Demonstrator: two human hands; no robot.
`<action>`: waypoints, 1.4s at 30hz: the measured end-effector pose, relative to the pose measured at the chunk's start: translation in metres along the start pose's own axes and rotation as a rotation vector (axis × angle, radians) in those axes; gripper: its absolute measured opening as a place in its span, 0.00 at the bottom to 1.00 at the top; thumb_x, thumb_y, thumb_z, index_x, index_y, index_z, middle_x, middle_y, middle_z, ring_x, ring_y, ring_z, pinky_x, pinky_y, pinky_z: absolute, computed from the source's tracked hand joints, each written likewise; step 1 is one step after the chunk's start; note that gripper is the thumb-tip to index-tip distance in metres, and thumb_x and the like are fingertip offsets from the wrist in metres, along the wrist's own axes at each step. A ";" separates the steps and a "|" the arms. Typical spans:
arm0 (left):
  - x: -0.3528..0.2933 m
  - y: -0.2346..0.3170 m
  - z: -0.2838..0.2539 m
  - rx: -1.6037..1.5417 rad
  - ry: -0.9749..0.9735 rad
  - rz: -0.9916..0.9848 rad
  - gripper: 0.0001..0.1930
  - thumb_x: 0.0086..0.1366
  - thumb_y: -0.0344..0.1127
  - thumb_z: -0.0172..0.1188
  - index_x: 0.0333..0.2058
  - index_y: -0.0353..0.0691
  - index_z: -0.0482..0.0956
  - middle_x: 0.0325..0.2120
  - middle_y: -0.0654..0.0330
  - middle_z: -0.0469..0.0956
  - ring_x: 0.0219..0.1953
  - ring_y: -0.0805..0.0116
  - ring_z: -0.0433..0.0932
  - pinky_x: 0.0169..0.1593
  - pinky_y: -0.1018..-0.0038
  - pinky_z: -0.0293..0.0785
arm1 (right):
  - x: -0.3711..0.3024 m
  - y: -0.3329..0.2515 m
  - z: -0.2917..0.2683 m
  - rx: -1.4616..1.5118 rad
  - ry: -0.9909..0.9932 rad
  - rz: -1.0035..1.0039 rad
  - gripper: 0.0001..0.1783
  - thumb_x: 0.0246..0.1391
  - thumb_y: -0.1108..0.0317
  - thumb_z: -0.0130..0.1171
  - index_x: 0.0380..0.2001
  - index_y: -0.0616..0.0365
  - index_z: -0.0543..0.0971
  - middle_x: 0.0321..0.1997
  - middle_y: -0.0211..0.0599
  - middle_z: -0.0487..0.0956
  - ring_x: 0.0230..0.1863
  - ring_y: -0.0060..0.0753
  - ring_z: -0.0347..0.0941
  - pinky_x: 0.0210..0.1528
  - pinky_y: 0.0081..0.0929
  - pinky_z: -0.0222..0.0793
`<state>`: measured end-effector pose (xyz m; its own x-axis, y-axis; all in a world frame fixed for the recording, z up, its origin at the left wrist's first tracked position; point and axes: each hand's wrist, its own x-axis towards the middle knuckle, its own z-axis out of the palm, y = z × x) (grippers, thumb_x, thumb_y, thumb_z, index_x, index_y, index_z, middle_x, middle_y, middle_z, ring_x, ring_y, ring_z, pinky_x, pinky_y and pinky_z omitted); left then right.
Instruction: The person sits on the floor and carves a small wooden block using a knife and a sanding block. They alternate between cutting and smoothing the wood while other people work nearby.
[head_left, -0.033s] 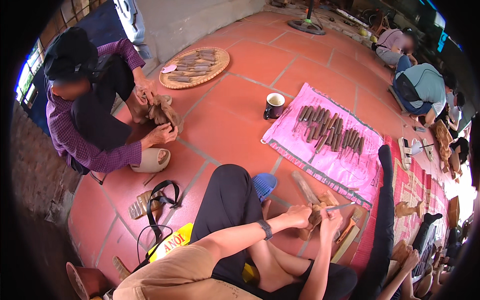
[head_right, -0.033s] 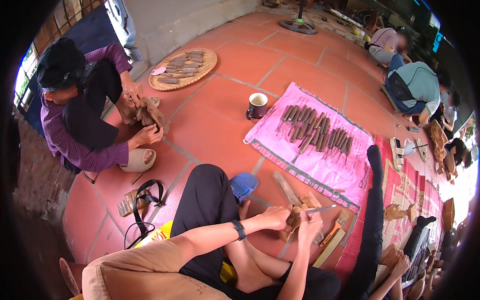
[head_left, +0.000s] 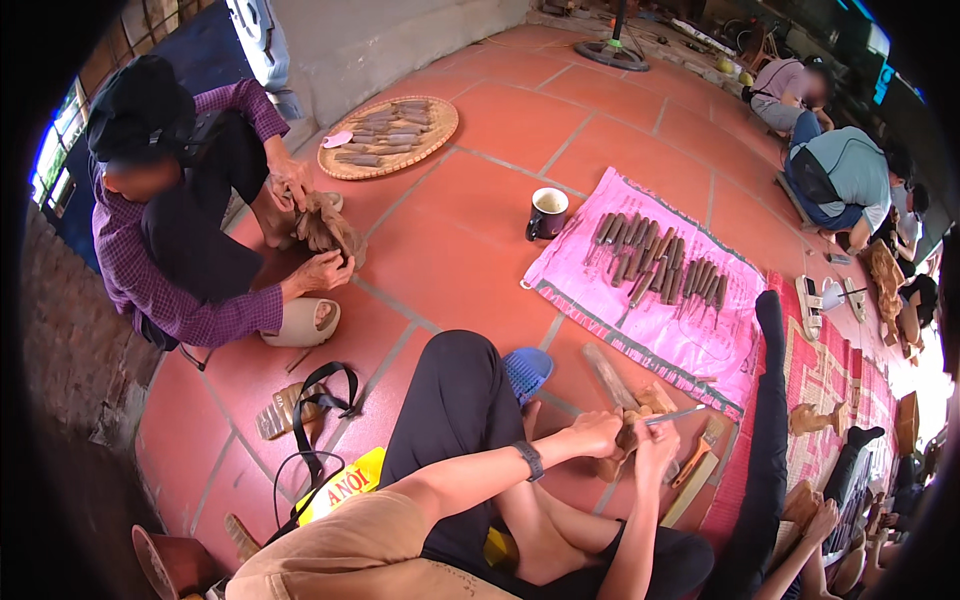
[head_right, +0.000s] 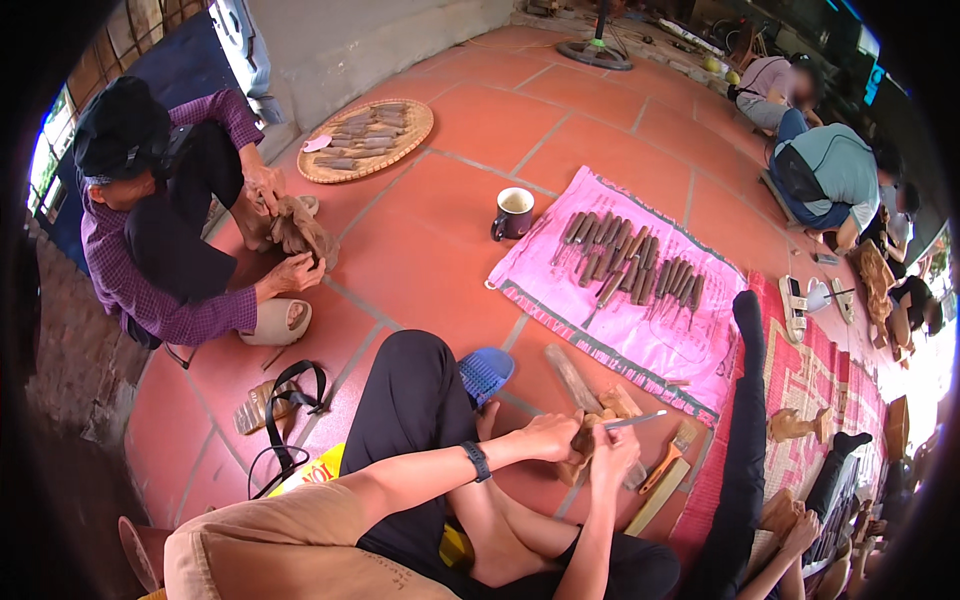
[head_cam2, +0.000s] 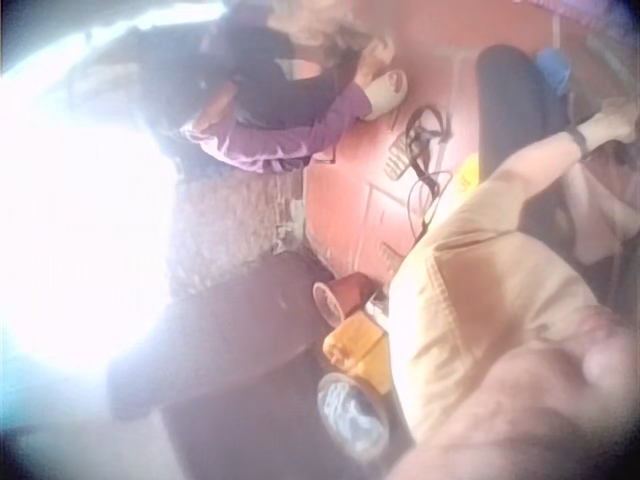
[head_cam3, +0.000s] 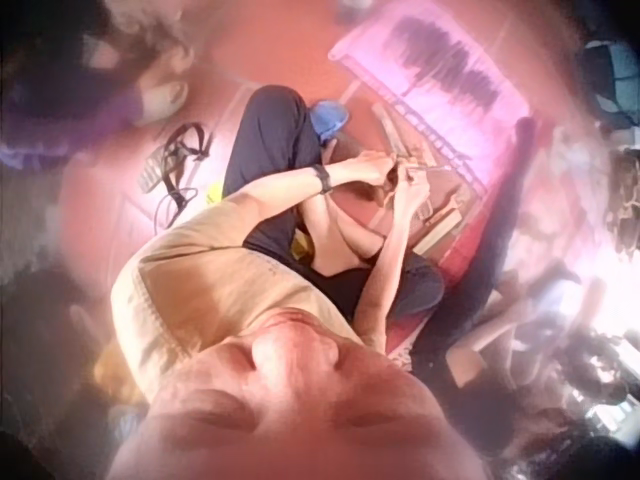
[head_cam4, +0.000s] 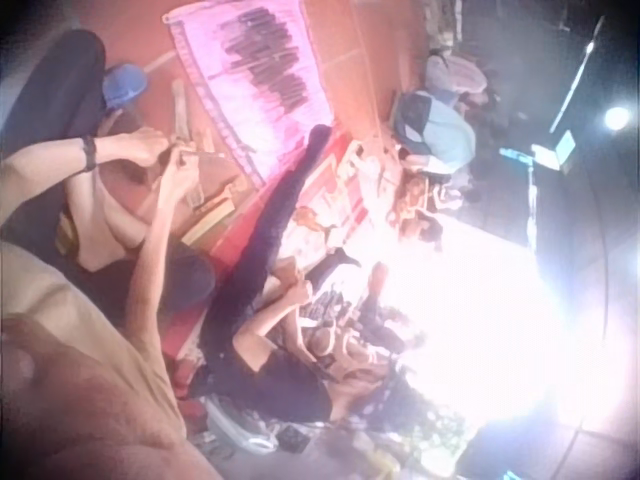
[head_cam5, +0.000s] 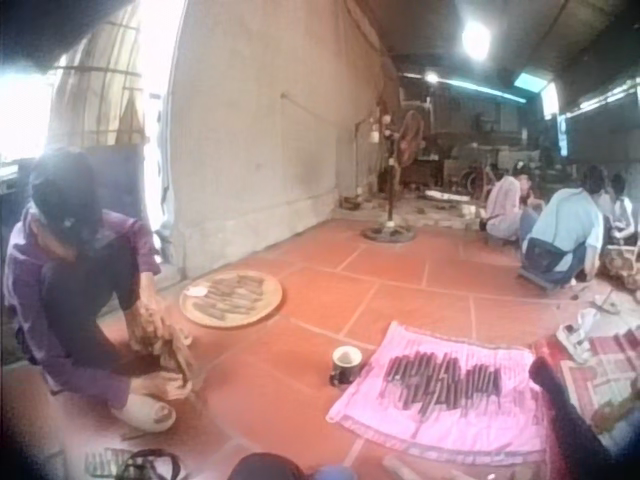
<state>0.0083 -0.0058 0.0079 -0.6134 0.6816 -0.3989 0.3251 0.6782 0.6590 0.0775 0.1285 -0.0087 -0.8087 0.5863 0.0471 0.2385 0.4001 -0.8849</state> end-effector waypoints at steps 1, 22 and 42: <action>0.003 0.000 0.000 0.006 0.007 0.005 0.41 0.48 0.49 0.73 0.52 0.24 0.67 0.40 0.41 0.81 0.45 0.46 0.82 0.47 0.58 0.78 | -0.005 -0.001 0.002 -0.061 -0.023 -0.025 0.06 0.48 0.82 0.63 0.31 0.65 0.78 0.23 0.29 0.78 0.26 0.17 0.70 0.31 0.20 0.66; 0.008 -0.005 0.012 -0.049 0.038 0.011 0.41 0.46 0.43 0.74 0.52 0.23 0.64 0.39 0.39 0.81 0.43 0.44 0.82 0.45 0.57 0.79 | -0.009 0.010 0.006 0.143 -0.158 -0.074 0.07 0.52 0.85 0.59 0.33 0.65 0.74 0.32 0.31 0.75 0.38 0.20 0.72 0.48 0.21 0.68; 0.005 -0.004 0.013 -0.057 0.070 0.004 0.36 0.43 0.41 0.74 0.47 0.23 0.72 0.40 0.41 0.81 0.43 0.46 0.82 0.45 0.59 0.80 | 0.008 0.015 0.004 0.040 -0.186 -0.146 0.08 0.51 0.83 0.60 0.35 0.68 0.77 0.31 0.40 0.79 0.33 0.29 0.76 0.41 0.28 0.72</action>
<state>0.0131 -0.0016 -0.0054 -0.6615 0.6619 -0.3524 0.2871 0.6577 0.6964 0.0722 0.1365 -0.0239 -0.9190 0.3830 0.0932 0.0931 0.4406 -0.8929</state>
